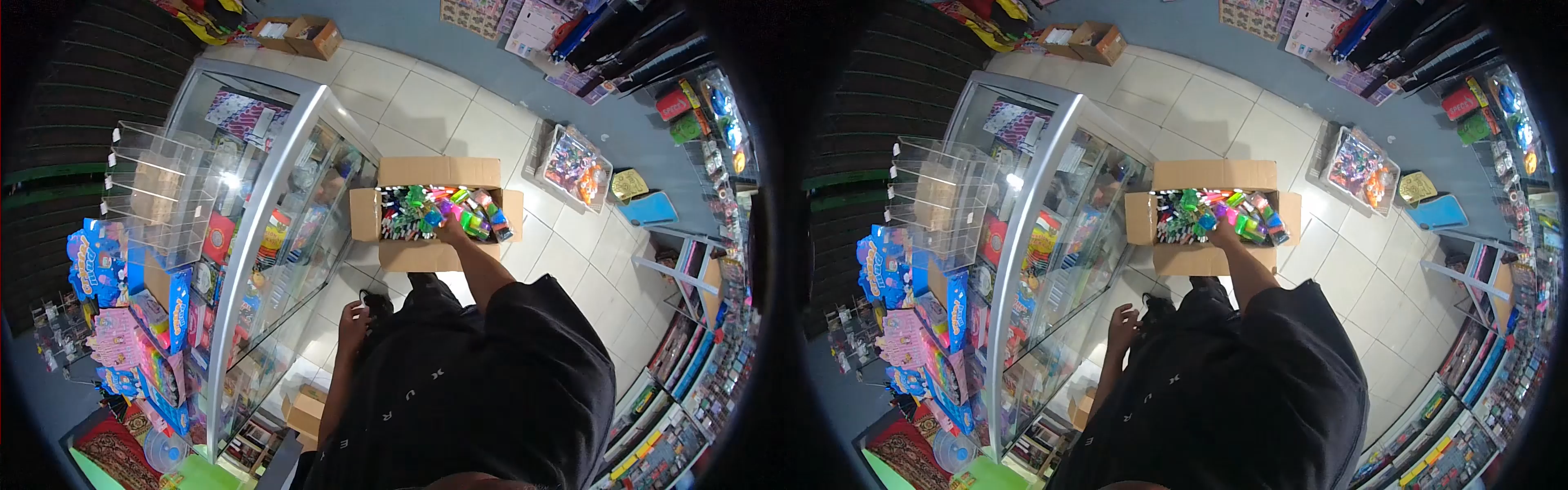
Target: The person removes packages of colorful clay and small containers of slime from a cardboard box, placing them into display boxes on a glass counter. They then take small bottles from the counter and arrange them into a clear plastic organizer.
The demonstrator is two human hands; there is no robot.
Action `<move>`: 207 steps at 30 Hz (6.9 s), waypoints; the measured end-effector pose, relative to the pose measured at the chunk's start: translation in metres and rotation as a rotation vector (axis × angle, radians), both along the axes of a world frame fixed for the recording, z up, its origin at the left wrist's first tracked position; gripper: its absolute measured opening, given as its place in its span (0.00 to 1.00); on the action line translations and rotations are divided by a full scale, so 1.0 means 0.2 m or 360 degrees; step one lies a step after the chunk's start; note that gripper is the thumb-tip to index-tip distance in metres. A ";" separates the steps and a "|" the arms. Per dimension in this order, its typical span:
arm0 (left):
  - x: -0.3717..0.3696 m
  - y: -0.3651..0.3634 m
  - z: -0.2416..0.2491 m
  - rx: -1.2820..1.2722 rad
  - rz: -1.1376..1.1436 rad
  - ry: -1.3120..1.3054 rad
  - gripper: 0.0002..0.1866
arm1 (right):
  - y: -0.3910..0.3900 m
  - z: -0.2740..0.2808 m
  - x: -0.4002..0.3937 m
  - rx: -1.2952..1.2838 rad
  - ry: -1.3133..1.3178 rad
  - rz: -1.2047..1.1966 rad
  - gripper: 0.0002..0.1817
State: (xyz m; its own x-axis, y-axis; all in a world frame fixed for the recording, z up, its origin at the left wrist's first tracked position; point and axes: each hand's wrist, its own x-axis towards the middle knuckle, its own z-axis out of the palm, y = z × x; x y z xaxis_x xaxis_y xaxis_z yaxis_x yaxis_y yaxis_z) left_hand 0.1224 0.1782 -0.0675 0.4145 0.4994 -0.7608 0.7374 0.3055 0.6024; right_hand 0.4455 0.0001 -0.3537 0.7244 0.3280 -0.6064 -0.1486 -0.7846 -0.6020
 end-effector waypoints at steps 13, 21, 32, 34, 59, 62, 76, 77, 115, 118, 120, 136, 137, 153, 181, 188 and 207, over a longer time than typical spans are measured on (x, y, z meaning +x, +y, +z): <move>-0.27 0.03 -0.01 0.0019 0.0027 0.0206 0.26 | -0.19 0.55 0.21 -0.0508 -0.0792 0.0103 0.31; -0.25 0.05 0.03 0.0018 -0.0028 0.0220 0.26 | -0.55 0.68 0.28 -0.1237 -0.0543 -0.0049 0.30; -0.24 0.04 -0.05 0.0051 -0.0206 0.0175 0.26 | -0.78 0.38 0.14 -0.0041 -0.0432 -0.0351 0.29; -0.22 0.05 -0.07 0.0046 -0.0274 0.0095 0.25 | -0.80 0.42 0.09 0.0290 -0.0127 -0.0520 0.29; 0.07 0.63 1.06 0.0197 0.0631 -0.2026 0.26 | 0.74 2.28 -0.89 0.2070 0.1795 0.0670 0.41; -0.09 0.71 1.06 0.0241 0.0808 -0.2095 0.24 | 0.81 2.28 -0.95 0.2013 0.1199 0.0703 0.30; -0.48 0.76 1.05 0.0594 0.1434 -0.1889 0.11 | 1.00 2.38 -0.98 0.1714 0.1100 0.1033 0.19; -0.50 0.74 1.05 0.0630 0.1480 -0.1839 0.10 | 1.01 2.34 -0.98 0.1727 0.1067 0.1119 0.20; -1.65 1.25 1.10 0.2404 0.0954 -0.0921 0.28 | 2.19 2.98 -2.01 0.1629 -0.0459 0.1996 0.33; -1.66 1.31 1.10 0.2637 0.0853 -0.0601 0.28 | 2.40 3.01 -2.08 0.1501 -0.0853 0.1985 0.26; -1.65 1.34 1.09 0.2700 0.0754 -0.0510 0.29 | 2.49 3.04 -2.13 0.1395 -0.0882 0.1942 0.24; -1.61 1.26 1.10 0.2591 0.0384 0.0153 0.38 | 2.63 2.91 -2.22 0.0807 -0.1704 0.2300 0.34; -1.61 1.26 1.10 0.2590 0.0386 0.0158 0.38 | 2.63 2.90 -2.22 0.0784 -0.1735 0.2328 0.35; -1.59 1.27 1.10 0.2613 0.0361 0.0225 0.39 | 2.61 2.94 -2.16 0.0725 -0.1475 0.2645 0.16; -1.60 1.29 1.08 0.2552 0.0476 0.0086 0.35 | 1.39 2.41 -1.92 0.0941 -0.0184 0.2225 0.13; -1.62 1.24 0.96 0.2881 0.0560 -0.0473 0.24 | 1.05 2.36 -1.83 0.0743 -0.0124 0.1879 0.14; -0.58 0.23 0.68 0.1043 -0.0778 -0.1063 0.13 | 0.64 2.22 -1.15 0.0956 -0.0518 0.1843 0.13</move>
